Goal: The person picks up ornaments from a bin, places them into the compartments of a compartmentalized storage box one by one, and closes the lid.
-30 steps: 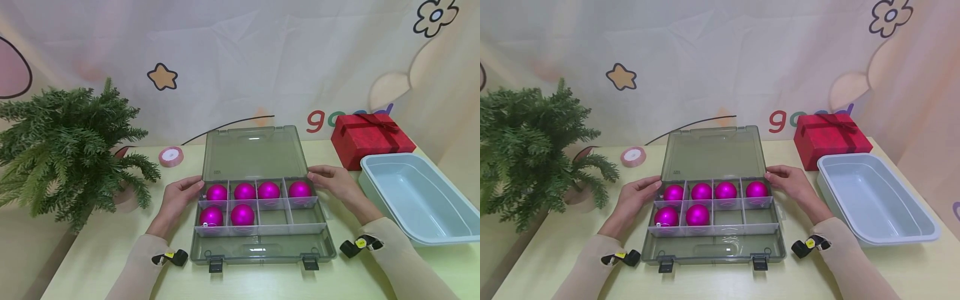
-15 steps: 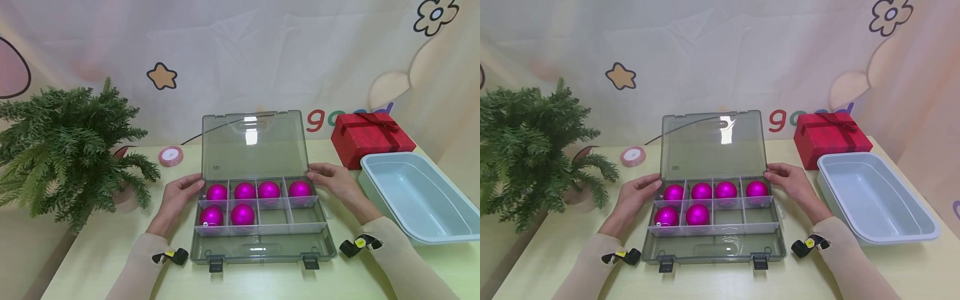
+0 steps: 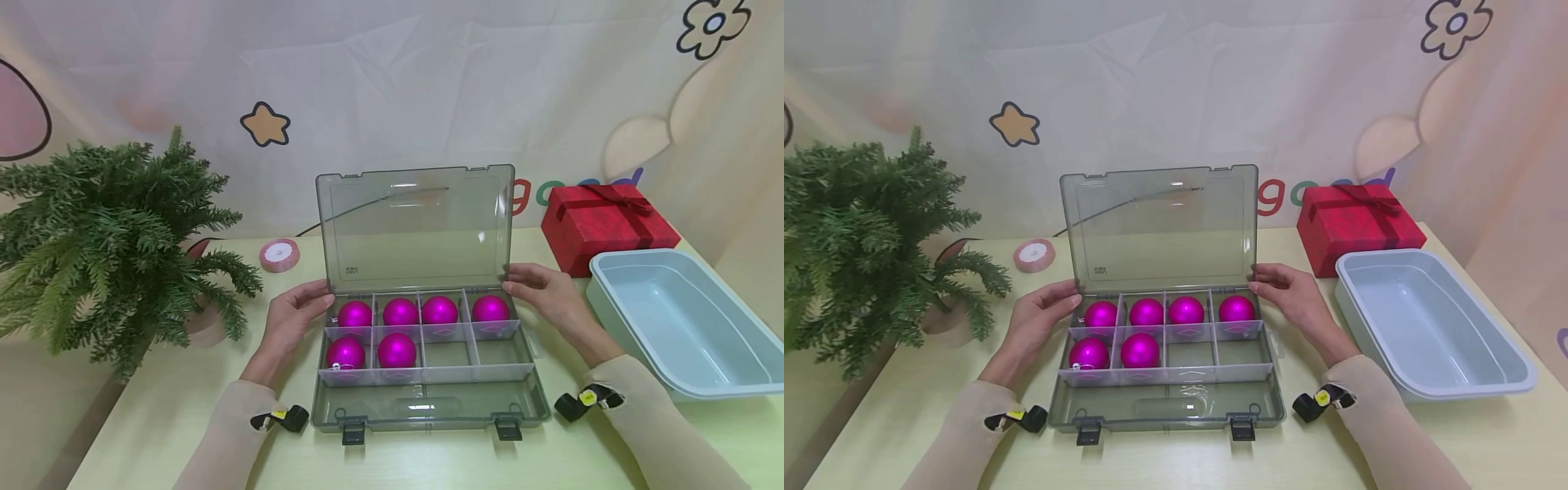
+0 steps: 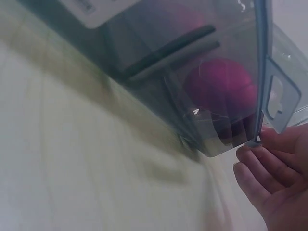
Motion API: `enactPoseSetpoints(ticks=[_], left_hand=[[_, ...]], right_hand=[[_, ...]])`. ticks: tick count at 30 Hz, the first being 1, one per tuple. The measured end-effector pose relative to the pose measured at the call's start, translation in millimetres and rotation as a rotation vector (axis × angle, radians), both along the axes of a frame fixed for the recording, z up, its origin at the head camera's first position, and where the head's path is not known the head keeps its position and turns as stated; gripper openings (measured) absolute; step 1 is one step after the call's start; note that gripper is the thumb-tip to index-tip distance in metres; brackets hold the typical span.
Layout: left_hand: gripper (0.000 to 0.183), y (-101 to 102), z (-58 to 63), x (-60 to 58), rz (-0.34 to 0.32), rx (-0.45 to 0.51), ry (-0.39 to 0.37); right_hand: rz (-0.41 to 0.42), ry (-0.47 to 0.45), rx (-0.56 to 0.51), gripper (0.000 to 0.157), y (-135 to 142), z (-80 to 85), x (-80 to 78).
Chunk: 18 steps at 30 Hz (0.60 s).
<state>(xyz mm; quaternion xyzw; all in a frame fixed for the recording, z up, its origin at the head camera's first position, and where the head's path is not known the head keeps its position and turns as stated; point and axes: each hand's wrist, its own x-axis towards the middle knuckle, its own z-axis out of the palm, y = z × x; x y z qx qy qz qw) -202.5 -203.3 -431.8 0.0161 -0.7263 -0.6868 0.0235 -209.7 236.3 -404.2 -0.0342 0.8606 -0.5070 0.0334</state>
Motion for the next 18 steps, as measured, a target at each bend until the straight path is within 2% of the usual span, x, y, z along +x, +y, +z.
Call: enactPoseSetpoints(ticks=[7, 18], left_hand=[[0.038, -0.1, 0.1, 0.0, -0.004, -0.035, 0.023], [0.034, -0.2, -0.1, -1.5, 0.013, -0.008, 0.042]], right_hand=[[-0.009, 0.051, -0.016, 0.049, 0.7, -2.1, -0.5], [-0.027, 0.092, -0.048, 0.039, 0.2, -3.7, 1.0]])
